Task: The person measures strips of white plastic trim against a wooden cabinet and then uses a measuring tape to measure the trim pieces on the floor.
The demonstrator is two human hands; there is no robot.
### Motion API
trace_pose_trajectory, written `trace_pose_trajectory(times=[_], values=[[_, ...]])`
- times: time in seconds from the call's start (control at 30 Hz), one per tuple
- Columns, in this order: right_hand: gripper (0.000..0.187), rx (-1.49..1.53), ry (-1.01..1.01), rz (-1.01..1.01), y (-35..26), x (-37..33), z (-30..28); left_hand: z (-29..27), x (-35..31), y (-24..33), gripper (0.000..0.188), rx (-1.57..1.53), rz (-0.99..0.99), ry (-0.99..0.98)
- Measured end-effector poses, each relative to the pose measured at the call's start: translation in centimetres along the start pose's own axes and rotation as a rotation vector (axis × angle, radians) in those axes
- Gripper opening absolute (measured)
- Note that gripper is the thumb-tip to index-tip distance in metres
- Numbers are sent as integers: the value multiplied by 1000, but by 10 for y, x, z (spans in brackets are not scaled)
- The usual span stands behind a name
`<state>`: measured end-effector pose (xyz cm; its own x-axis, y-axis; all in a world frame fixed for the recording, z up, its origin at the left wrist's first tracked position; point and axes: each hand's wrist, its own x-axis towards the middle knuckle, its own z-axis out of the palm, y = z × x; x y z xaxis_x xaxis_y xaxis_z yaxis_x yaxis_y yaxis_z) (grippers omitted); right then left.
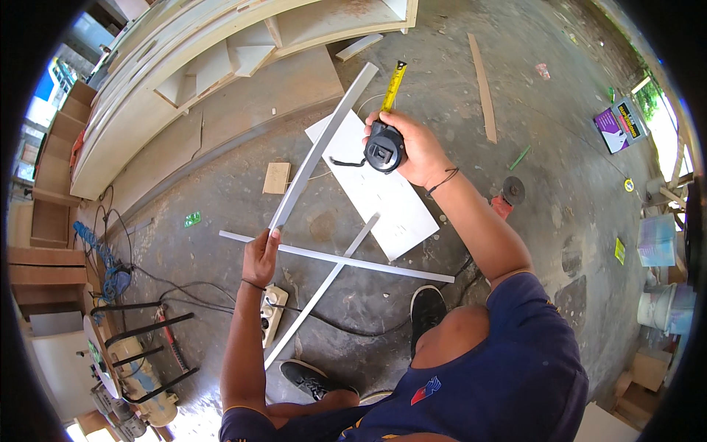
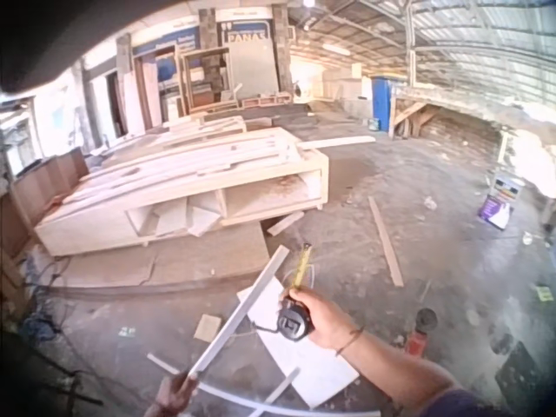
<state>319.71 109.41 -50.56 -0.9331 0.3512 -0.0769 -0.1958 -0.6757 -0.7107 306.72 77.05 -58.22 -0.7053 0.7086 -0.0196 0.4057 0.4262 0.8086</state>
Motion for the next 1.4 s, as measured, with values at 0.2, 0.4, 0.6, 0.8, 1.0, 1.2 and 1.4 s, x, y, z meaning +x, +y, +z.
trace_pose_trajectory(times=[0.2,0.4,0.6,0.8,1.0,1.2,1.4], values=[[20,21,15,48,-2,-4,9,-3,5,28,44,-33,-19,3],[22,67,14,34,-7,0,19,4,4,26,43,42,70,53],[25,7,20,35,-9,0,15,12,3,42,41,87,53,51],[26,-15,47,-20,-17,6,32,8,4,70,42,197,99,140],[26,-203,-102,4,14,16,76,-17,24,103,45,-24,77,404],[28,-549,-317,120,65,16,118,-71,39,120,41,-445,44,558],[29,-1091,-481,38,105,8,112,-104,37,103,39,-1023,16,746]])
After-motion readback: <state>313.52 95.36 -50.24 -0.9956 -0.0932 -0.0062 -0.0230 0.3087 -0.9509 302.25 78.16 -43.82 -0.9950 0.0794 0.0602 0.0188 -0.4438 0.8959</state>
